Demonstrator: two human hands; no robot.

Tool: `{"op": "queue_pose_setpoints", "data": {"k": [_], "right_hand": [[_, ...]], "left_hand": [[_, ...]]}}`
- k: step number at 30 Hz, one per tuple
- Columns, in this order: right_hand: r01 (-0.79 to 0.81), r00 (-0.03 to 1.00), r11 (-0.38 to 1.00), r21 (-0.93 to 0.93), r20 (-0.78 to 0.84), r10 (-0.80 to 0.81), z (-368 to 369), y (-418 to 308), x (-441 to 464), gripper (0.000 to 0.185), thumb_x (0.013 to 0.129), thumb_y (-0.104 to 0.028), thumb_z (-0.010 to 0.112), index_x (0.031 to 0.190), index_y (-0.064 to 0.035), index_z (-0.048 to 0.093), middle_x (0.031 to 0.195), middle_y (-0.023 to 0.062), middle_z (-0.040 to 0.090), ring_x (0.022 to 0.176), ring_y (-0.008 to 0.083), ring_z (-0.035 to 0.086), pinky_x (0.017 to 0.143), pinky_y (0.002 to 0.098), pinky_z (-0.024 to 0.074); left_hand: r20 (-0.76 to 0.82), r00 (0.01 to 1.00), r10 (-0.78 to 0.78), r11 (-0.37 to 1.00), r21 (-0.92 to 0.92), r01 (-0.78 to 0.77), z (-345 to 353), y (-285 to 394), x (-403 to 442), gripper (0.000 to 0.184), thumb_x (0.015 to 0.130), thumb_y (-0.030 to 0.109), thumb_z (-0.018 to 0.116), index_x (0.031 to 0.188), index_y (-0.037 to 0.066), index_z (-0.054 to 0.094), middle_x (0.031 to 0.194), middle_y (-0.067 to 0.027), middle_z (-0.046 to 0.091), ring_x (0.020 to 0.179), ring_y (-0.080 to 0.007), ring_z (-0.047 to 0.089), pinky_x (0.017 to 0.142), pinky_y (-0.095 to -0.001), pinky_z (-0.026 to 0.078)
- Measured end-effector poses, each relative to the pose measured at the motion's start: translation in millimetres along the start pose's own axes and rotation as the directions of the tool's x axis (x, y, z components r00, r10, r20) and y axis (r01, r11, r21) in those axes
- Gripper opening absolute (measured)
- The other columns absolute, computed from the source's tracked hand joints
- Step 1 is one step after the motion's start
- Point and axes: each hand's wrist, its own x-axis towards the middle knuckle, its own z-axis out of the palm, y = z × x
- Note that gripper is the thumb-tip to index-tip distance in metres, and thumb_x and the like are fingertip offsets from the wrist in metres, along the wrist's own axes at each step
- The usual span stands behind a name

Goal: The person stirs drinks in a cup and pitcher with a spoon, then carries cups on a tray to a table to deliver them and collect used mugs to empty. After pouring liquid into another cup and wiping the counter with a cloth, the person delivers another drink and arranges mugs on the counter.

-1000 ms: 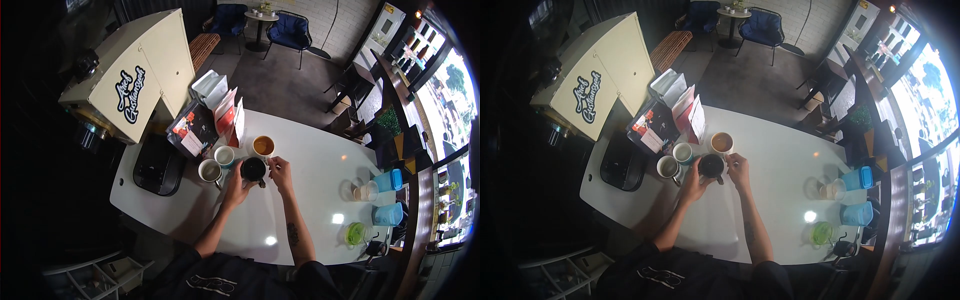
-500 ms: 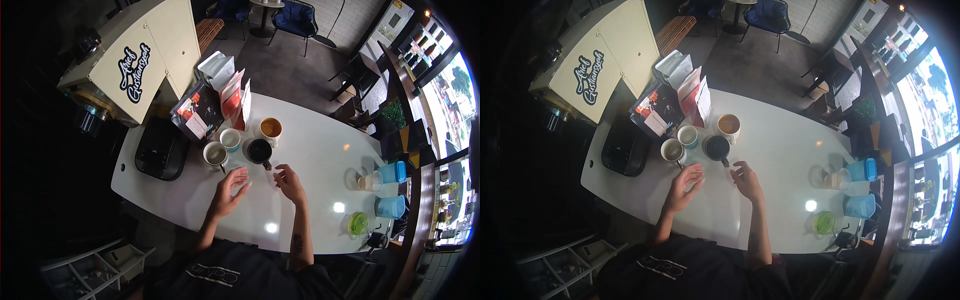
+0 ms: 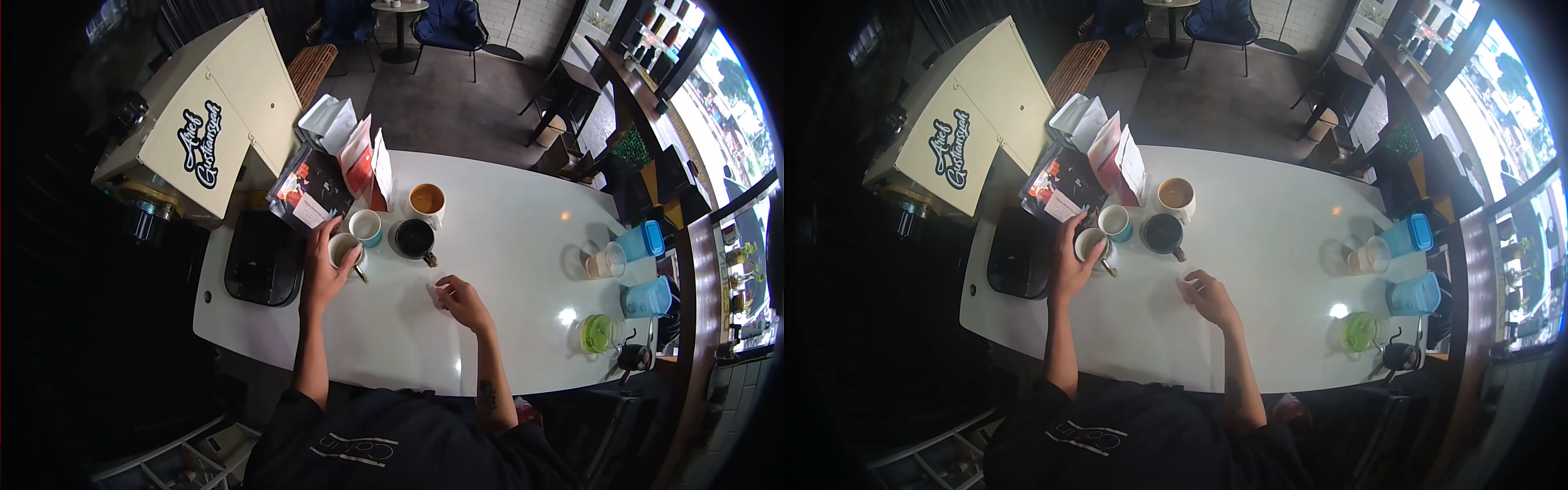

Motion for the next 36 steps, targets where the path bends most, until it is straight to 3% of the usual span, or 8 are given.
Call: {"op": "queue_pose_setpoints", "data": {"k": [7, 9, 10, 15, 18, 23, 33, 36], "right_hand": [[0.017, 0.997, 0.999, 0.051, -0.078, -0.013, 0, 3, -7, 0.026, 0.095, -0.020, 0.061, 0.109, 0.0023, 0.060, 0.072, 0.0092, 0.066, 0.066, 0.0152, 0.064, 0.062, 0.0301, 0.0503], [0.014, 0.995, 0.997, 0.078, -0.103, -0.006, 2, 6, -8, 0.026, 0.095, -0.019, 0.061, 0.109, 0.0023, 0.060, 0.071, 0.0086, 0.065, 0.065, 0.0147, 0.063, 0.061, 0.0298, 0.0497], [0.019, 0.994, 0.996, 0.088, -0.112, -0.009, 3, 8, -8, 0.025, 0.095, -0.019, 0.061, 0.109, 0.0022, 0.060, 0.071, 0.0080, 0.064, 0.064, 0.0142, 0.062, 0.060, 0.0296, 0.0491], [0.018, 0.992, 0.991, 0.136, -0.125, -0.001, 5, 9, -12, 0.026, 0.094, -0.018, 0.061, 0.111, 0.0021, 0.059, 0.070, 0.0067, 0.063, 0.062, 0.0127, 0.060, 0.058, 0.0284, 0.0473], [0.033, 0.987, 0.988, 0.152, -0.159, -0.008, 6, 9, -14, 0.027, 0.094, -0.018, 0.061, 0.112, 0.0024, 0.059, 0.068, 0.0062, 0.062, 0.060, 0.0121, 0.059, 0.057, 0.0280, 0.0465], [-0.044, 0.991, 0.990, 0.136, -0.120, 0.060, 5, 4, -13, 0.024, 0.096, -0.012, 0.057, 0.114, 0.0026, 0.058, 0.076, 0.0066, 0.063, 0.067, 0.0116, 0.060, 0.062, 0.0269, 0.0487], [0.068, 0.981, 0.985, 0.159, -0.190, -0.037, 25, 3, -13, 0.020, 0.094, -0.012, 0.060, 0.105, 0.0037, 0.062, 0.080, 0.0066, 0.063, 0.071, 0.0126, 0.061, 0.065, 0.0265, 0.0501], [0.168, 0.962, 0.984, 0.065, -0.230, -0.150, 36, -6, -12, 0.019, 0.089, -0.010, 0.065, 0.103, 0.0021, 0.064, 0.089, 0.0098, 0.064, 0.074, 0.0159, 0.063, 0.066, 0.0288, 0.0517]], "left_hand": [[0.287, 0.958, -0.008, 0.974, 0.220, -0.058, 18, -3, 39, 0.090, 0.072, 0.034, 0.083, 0.143, 0.005, 0.037, 0.134, -0.0187, 0.049, 0.123, -0.0357, 0.050, 0.102, -0.0436, 0.044], [0.383, 0.898, -0.218, 0.932, 0.356, 0.074, 25, -4, 43, 0.095, 0.071, 0.038, 0.082, 0.145, 0.004, 0.033, 0.136, -0.0198, 0.048, 0.125, -0.0374, 0.050, 0.101, -0.0447, 0.045], [0.353, 0.916, -0.189, 0.919, 0.392, 0.039, 32, -13, 41, 0.100, 0.073, 0.045, 0.080, 0.147, 0.004, 0.029, 0.136, -0.0218, 0.048, 0.125, -0.0392, 0.049, 0.100, -0.0460, 0.045], [0.279, 0.944, -0.177, 0.866, 0.499, 0.015, 48, -20, 39, 0.092, 0.074, 0.046, 0.078, 0.140, -0.004, 0.037, 0.127, -0.0244, 0.056, 0.113, -0.0402, 0.057, 0.094, -0.0463, 0.048], [0.286, 0.919, -0.273, 0.866, 0.490, 0.105, 46, -15, 42, 0.078, 0.074, 0.045, 0.078, 0.129, -0.001, 0.048, 0.121, -0.0217, 0.060, 0.111, -0.0384, 0.059, 0.092, -0.0456, 0.049], [0.257, 0.946, -0.195, 0.917, 0.390, 0.083, 43, -18, 38, 0.061, 0.070, 0.044, 0.081, 0.113, 0.006, 0.061, 0.105, -0.0153, 0.068, 0.099, -0.0344, 0.065, 0.084, -0.0444, 0.052], [0.369, 0.871, -0.326, 0.912, 0.366, 0.186, 20, 6, 28, 0.071, 0.061, 0.050, 0.085, 0.113, 0.006, 0.064, 0.110, -0.0146, 0.068, 0.103, -0.0322, 0.065, 0.088, -0.0422, 0.051], [0.335, 0.935, -0.119, 0.954, 0.300, 0.014, 17, 3, 17, 0.060, 0.061, 0.044, 0.086, 0.105, 0.007, 0.067, 0.100, -0.0117, 0.071, 0.093, -0.0307, 0.068, 0.082, -0.0408, 0.053]]}}
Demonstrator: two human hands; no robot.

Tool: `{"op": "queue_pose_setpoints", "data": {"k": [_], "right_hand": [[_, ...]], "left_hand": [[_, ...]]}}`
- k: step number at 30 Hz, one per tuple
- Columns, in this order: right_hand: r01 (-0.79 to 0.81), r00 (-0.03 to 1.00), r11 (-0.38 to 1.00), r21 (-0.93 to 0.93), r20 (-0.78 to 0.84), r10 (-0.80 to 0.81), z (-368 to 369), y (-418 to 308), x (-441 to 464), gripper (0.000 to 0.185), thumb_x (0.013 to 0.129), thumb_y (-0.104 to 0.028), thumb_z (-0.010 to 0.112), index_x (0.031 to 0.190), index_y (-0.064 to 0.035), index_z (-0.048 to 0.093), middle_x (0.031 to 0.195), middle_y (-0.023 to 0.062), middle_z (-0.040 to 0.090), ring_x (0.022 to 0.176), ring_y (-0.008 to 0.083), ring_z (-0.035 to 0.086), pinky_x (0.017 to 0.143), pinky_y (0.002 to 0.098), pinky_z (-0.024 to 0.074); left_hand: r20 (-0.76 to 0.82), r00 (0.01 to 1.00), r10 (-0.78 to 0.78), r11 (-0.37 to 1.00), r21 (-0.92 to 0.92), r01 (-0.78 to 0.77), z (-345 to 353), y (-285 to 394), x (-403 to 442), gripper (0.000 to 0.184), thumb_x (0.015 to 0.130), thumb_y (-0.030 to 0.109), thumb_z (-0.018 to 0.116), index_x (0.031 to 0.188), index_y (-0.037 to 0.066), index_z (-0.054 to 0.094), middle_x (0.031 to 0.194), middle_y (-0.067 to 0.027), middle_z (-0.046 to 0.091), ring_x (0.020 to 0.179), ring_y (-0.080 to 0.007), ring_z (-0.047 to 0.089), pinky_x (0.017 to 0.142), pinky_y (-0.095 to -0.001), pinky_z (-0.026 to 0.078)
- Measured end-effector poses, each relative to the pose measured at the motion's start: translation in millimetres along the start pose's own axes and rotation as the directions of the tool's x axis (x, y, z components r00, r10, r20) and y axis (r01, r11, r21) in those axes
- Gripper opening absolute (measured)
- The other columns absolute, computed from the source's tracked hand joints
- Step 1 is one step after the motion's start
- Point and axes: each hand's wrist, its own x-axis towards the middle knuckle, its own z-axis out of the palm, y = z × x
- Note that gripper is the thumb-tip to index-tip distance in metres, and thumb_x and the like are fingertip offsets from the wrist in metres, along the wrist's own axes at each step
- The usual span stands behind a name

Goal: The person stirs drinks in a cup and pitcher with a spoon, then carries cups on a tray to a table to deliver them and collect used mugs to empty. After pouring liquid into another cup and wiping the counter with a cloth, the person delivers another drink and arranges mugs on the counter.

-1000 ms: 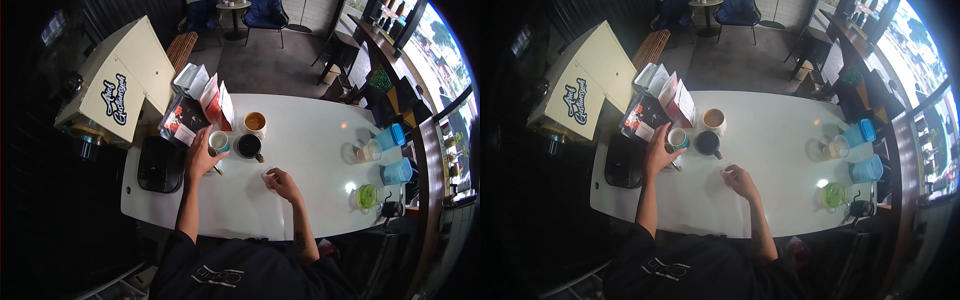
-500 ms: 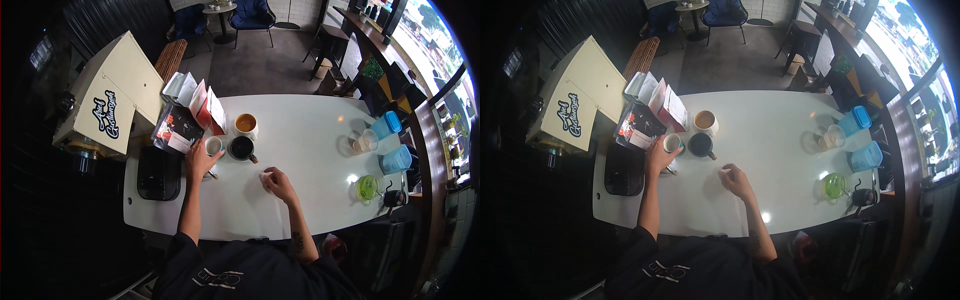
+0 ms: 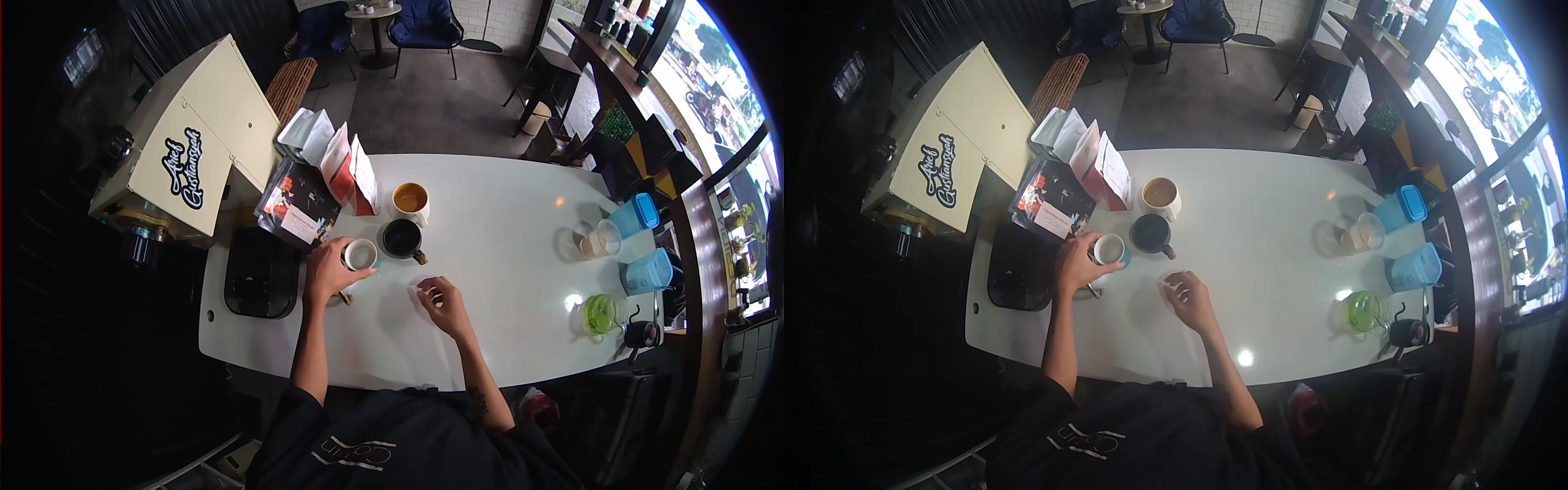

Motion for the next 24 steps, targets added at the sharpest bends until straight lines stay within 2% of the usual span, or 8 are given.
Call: {"op": "queue_pose_setpoints", "data": {"k": [5, 6, 10, 13, 14, 18, 22, 24], "right_hand": [[0.086, 0.994, 0.996, 0.019, 0.059, -0.087, 17, -19, -3, 0.039, 0.079, -0.009, 0.074, 0.115, -0.0024, 0.062, 0.107, 0.0125, 0.061, 0.080, 0.0193, 0.064, 0.068, 0.0305, 0.0532], [0.073, 0.991, 0.997, -0.001, 0.113, -0.072, 19, -20, -3, 0.055, 0.077, -0.009, 0.077, 0.128, -0.0048, 0.055, 0.118, 0.0136, 0.057, 0.081, 0.0198, 0.064, 0.069, 0.0304, 0.0539], [0.060, 0.982, 0.998, 0.007, 0.180, -0.060, 26, -27, -9, 0.077, 0.075, -0.012, 0.080, 0.142, -0.0076, 0.042, 0.131, 0.0155, 0.049, 0.082, 0.0209, 0.064, 0.070, 0.0310, 0.0556], [0.071, 0.971, 0.997, 0.019, 0.226, -0.074, 30, -32, -13, 0.081, 0.072, -0.014, 0.082, 0.142, -0.0070, 0.042, 0.133, 0.0162, 0.048, 0.079, 0.0234, 0.064, 0.071, 0.0326, 0.0550], [0.215, 0.962, 0.976, 0.018, 0.169, -0.215, 37, -20, -14, 0.079, 0.071, -0.014, 0.083, 0.139, -0.0060, 0.044, 0.130, 0.0159, 0.052, 0.077, 0.0251, 0.064, 0.070, 0.0349, 0.0537], [0.063, 0.972, 0.998, 0.000, 0.226, -0.061, 36, -21, -14, 0.071, 0.070, -0.018, 0.083, 0.130, -0.0041, 0.048, 0.120, 0.0146, 0.059, 0.083, 0.0311, 0.064, 0.072, 0.0402, 0.0521], [0.131, 0.975, 0.989, -0.068, 0.192, -0.116, 36, -25, -15, 0.072, 0.068, -0.021, 0.083, 0.130, -0.0051, 0.049, 0.120, 0.0149, 0.058, 0.088, 0.0350, 0.065, 0.075, 0.0419, 0.0530], [0.146, 0.973, 0.982, -0.123, 0.195, -0.120, 33, -23, -15, 0.075, 0.065, -0.022, 0.083, 0.129, -0.0061, 0.049, 0.120, 0.0147, 0.058, 0.092, 0.0370, 0.064, 0.077, 0.0429, 0.0539]], "left_hand": [[0.162, 0.986, 0.040, 0.993, -0.120, -0.021, -5, 9, -17, 0.062, 0.059, 0.042, 0.087, 0.104, 0.004, 0.069, 0.101, -0.0132, 0.070, 0.092, -0.0317, 0.068, 0.082, -0.0407, 0.053], [0.165, 0.985, 0.050, 0.994, -0.102, -0.034, -5, 12, -21, 0.062, 0.056, 0.041, 0.088, 0.103, 0.004, 0.070, 0.100, -0.0134, 0.070, 0.091, -0.0317, 0.068, 0.081, -0.0404, 0.053], [0.220, 0.961, 0.168, 0.980, -0.146, -0.137, -1, 15, -34, 0.063, 0.053, 0.037, 0.090, 0.102, 0.001, 0.070, 0.097, -0.0124, 0.071, 0.084, -0.0264, 0.071, 0.079, -0.0352, 0.055], [0.267, 0.934, 0.236, 0.966, -0.169, -0.196, -3, 23, -41, 0.063, 0.053, 0.036, 0.090, 0.102, 0.001, 0.071, 0.096, -0.0122, 0.071, 0.084, -0.0264, 0.071, 0.079, -0.0354, 0.055], [0.267, 0.927, 0.263, 0.960, -0.170, -0.223, -1, 25, -43, 0.065, 0.052, 0.038, 0.091, 0.102, 0.002, 0.071, 0.096, -0.0120, 0.071, 0.085, -0.0270, 0.070, 0.080, -0.0357, 0.055], [0.250, 0.908, 0.335, 0.935, -0.205, -0.289, -2, 28, -47, 0.069, 0.056, 0.046, 0.088, 0.107, 0.003, 0.070, 0.099, -0.0122, 0.071, 0.093, -0.0292, 0.068, 0.086, -0.0384, 0.052], [0.134, 0.931, 0.339, 0.935, -0.160, -0.318, 4, 23, -52, 0.069, 0.057, 0.041, 0.090, 0.110, 0.002, 0.069, 0.094, -0.0107, 0.071, 0.092, -0.0278, 0.067, 0.094, -0.0395, 0.048], [0.058, 0.946, 0.320, 0.946, -0.084, -0.314, -1, 21, -56, 0.073, 0.059, 0.039, 0.089, 0.118, 0.002, 0.065, 0.104, -0.0110, 0.069, 0.103, -0.0297, 0.062, 0.099, -0.0417, 0.044]]}}
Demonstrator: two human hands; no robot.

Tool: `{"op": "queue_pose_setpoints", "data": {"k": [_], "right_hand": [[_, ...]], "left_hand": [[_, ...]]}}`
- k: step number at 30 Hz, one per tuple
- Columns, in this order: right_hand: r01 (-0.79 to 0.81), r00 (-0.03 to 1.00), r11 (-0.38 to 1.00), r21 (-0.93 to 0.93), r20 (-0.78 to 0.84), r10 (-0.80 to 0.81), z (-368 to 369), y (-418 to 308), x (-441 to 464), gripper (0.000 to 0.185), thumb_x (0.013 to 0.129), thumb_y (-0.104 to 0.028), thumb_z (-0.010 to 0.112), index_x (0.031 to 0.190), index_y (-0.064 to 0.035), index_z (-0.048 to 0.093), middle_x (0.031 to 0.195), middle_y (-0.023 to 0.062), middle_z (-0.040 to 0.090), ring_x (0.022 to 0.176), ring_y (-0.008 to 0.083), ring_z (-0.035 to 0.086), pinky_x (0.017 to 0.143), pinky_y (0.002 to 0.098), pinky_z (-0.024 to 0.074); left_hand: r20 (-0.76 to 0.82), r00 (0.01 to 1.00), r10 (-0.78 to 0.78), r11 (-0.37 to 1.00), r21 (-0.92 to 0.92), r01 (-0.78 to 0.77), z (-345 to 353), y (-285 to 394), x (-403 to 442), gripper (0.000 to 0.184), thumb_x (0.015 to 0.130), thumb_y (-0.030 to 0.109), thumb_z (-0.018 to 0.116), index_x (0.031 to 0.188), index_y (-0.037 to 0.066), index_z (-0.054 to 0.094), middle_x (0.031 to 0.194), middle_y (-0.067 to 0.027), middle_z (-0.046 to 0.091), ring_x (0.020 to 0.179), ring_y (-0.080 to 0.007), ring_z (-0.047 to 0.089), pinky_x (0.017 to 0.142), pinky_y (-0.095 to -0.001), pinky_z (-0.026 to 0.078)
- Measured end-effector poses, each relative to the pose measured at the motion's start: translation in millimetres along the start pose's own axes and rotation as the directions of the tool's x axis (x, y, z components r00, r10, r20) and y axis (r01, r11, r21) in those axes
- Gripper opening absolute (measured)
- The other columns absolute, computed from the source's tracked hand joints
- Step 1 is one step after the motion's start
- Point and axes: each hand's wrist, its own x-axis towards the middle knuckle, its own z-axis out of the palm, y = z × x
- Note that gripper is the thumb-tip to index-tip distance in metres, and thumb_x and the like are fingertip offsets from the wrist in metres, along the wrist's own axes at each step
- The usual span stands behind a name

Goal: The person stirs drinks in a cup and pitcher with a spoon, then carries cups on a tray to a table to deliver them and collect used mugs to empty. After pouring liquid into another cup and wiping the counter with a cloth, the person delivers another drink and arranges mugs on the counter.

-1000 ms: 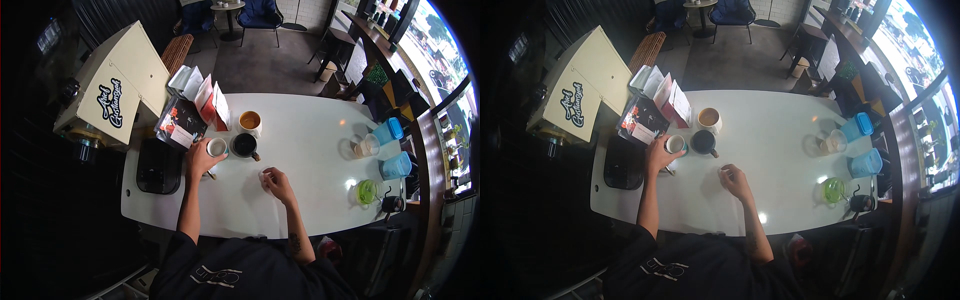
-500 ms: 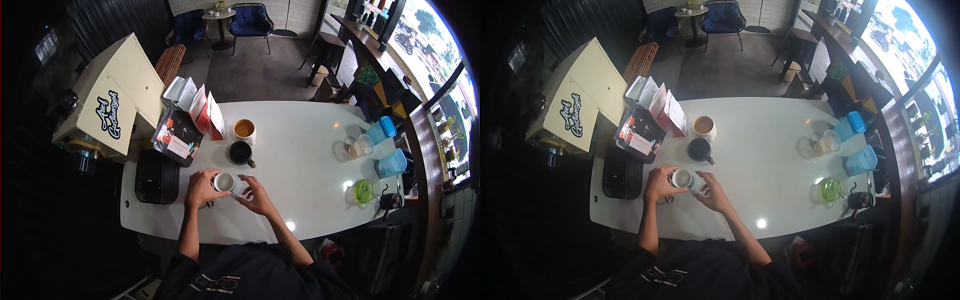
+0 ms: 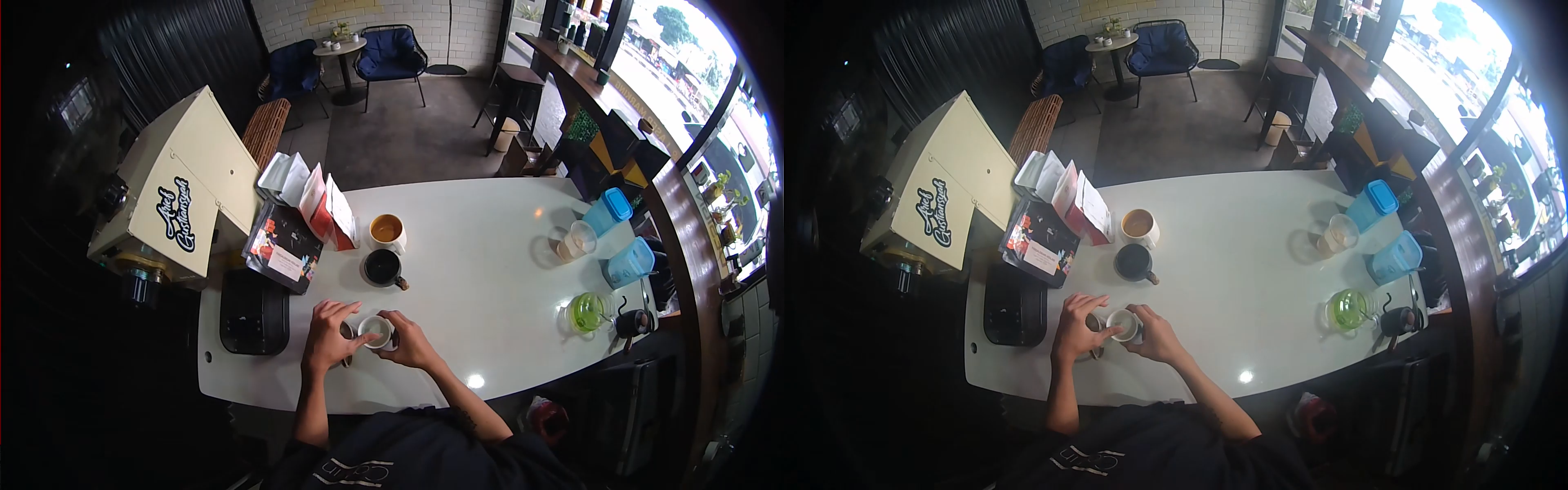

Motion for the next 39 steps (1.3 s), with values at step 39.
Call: {"op": "queue_pose_setpoints", "data": {"k": [39], "right_hand": [[-0.108, 0.896, 0.973, -0.205, -0.443, 0.006, -71, 24, -57, 0.071, 0.063, -0.017, 0.085, 0.122, 0.0021, 0.051, 0.102, 0.0116, 0.054, 0.076, 0.0220, 0.059, 0.059, 0.0307, 0.0503]], "left_hand": [[-0.394, 0.845, -0.362, 0.837, -0.537, 0.108, 20, -71, -42, 0.096, 0.064, 0.009, 0.090, 0.144, 0.005, 0.036, 0.126, -0.0143, 0.058, 0.114, -0.0257, 0.058, 0.096, -0.0389, 0.051]]}}
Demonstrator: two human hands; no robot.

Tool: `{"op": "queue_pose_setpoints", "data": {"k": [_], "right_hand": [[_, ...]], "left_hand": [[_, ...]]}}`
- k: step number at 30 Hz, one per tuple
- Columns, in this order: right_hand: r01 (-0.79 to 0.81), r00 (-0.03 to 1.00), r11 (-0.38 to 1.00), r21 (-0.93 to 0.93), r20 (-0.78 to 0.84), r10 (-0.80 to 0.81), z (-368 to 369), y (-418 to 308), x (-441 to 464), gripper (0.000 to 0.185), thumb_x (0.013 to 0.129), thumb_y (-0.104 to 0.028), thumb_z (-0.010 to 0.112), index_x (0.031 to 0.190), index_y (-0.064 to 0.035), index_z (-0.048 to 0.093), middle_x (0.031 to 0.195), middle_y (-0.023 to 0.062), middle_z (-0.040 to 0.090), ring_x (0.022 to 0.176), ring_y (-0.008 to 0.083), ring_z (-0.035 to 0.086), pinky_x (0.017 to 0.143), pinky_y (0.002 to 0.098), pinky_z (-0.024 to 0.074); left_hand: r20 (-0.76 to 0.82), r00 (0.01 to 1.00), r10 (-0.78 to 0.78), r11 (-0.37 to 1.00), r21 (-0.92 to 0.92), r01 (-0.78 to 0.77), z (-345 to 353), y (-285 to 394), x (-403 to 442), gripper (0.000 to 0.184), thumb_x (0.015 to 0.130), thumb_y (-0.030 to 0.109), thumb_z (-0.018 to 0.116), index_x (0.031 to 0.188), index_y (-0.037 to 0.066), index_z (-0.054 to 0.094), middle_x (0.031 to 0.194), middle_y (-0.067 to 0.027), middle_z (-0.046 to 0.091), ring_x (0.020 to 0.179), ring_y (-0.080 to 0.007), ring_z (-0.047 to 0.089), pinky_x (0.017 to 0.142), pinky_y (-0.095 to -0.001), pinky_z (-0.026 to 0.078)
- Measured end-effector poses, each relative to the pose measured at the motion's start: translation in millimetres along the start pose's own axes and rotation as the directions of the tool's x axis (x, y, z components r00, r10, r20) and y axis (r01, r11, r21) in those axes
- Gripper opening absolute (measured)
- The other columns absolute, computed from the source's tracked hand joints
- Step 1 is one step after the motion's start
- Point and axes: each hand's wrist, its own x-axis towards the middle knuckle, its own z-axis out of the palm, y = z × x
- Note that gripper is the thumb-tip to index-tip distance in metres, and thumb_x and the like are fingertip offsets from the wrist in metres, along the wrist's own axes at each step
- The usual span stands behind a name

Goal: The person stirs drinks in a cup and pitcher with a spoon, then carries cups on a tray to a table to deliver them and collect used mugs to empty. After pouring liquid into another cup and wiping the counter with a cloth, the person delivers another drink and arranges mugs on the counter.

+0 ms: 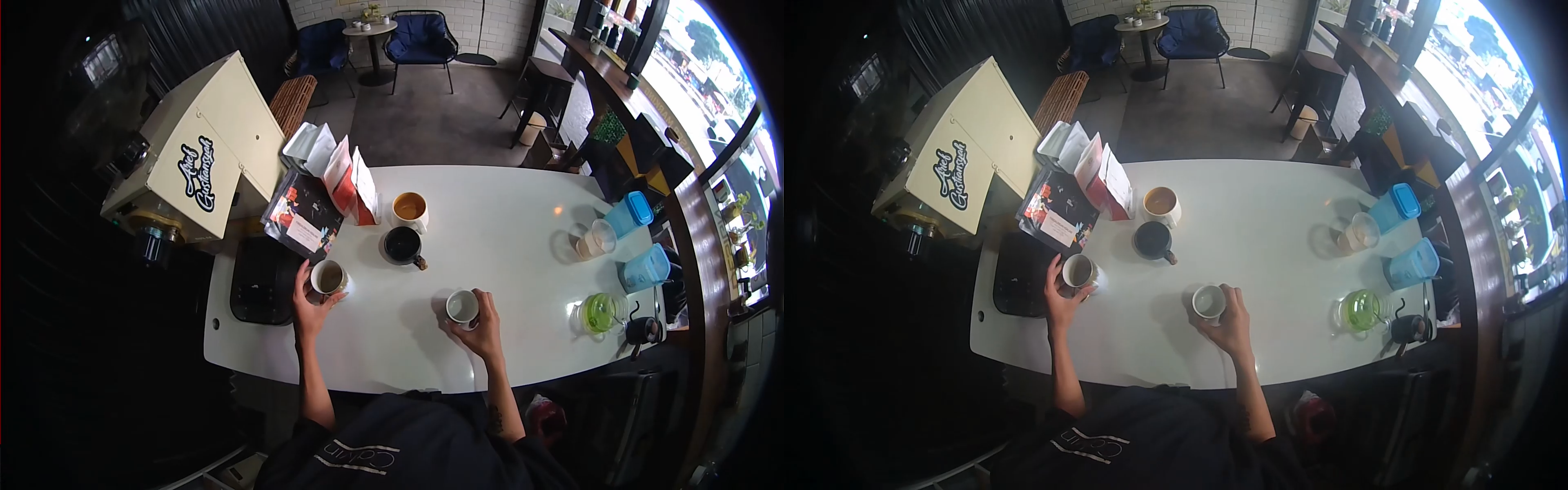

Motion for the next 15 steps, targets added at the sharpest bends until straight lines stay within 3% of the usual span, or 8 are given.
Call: {"op": "queue_pose_setpoints", "data": {"k": [6, 10, 12, 13, 15], "right_hand": [[0.001, 1.000, 1.000, -0.022, 0.012, -0.001, -1, -5, 4, 0.067, 0.062, -0.019, 0.086, 0.116, -0.0008, 0.053, 0.100, 0.0132, 0.054, 0.081, 0.0292, 0.060, 0.065, 0.0376, 0.0515], [-0.027, 1.000, 1.000, 0.007, 0.005, 0.027, -2, -8, 3, 0.065, 0.062, -0.020, 0.086, 0.115, -0.0011, 0.054, 0.100, 0.0131, 0.054, 0.083, 0.0310, 0.061, 0.068, 0.0394, 0.0518], [0.001, 1.000, 1.000, -0.017, -0.015, -0.001, 2, -4, 2, 0.067, 0.062, -0.023, 0.087, 0.116, -0.0015, 0.054, 0.101, 0.0131, 0.054, 0.084, 0.0311, 0.061, 0.068, 0.0392, 0.0522], [0.000, 1.000, 1.000, -0.018, -0.026, 0.000, 3, -3, 1, 0.067, 0.062, -0.023, 0.087, 0.116, -0.0015, 0.054, 0.101, 0.0131, 0.054, 0.084, 0.0311, 0.061, 0.068, 0.0392, 0.0522], [-0.035, 0.999, 0.998, -0.050, -0.025, 0.033, 4, -2, 0, 0.069, 0.063, -0.028, 0.089, 0.117, -0.0022, 0.054, 0.102, 0.0136, 0.055, 0.084, 0.0306, 0.062, 0.067, 0.0387, 0.0527]], "left_hand": [[-0.032, 0.988, -0.150, 0.983, -0.110, 0.146, 1, 8, -5, 0.095, 0.067, 0.009, 0.089, 0.145, 0.006, 0.035, 0.132, -0.0152, 0.055, 0.116, -0.0255, 0.058, 0.094, -0.0376, 0.052], [-0.051, 0.989, -0.139, 0.990, -0.042, 0.137, 5, 13, -9, 0.092, 0.069, 0.011, 0.088, 0.145, 0.006, 0.036, 0.134, -0.0167, 0.054, 0.118, -0.0284, 0.057, 0.097, -0.0402, 0.049], [-0.124, 0.992, 0.007, 0.975, 0.220, 0.020, 10, 21, -11, 0.078, 0.073, 0.011, 0.084, 0.139, 0.003, 0.042, 0.133, -0.0189, 0.053, 0.122, -0.0321, 0.053, 0.102, -0.0431, 0.043], [-0.117, 0.993, 0.014, 0.976, 0.217, 0.011, 14, 26, -12, 0.078, 0.073, 0.011, 0.084, 0.139, 0.003, 0.042, 0.133, -0.0189, 0.053, 0.122, -0.0321, 0.053, 0.102, -0.0431, 0.043], [-0.338, 0.923, 0.185, 0.941, 0.330, -0.068, 29, 40, -17, 0.062, 0.077, 0.009, 0.078, 0.130, -0.001, 0.048, 0.130, -0.0209, 0.052, 0.127, -0.0341, 0.049, 0.107, -0.0443, 0.038]]}}
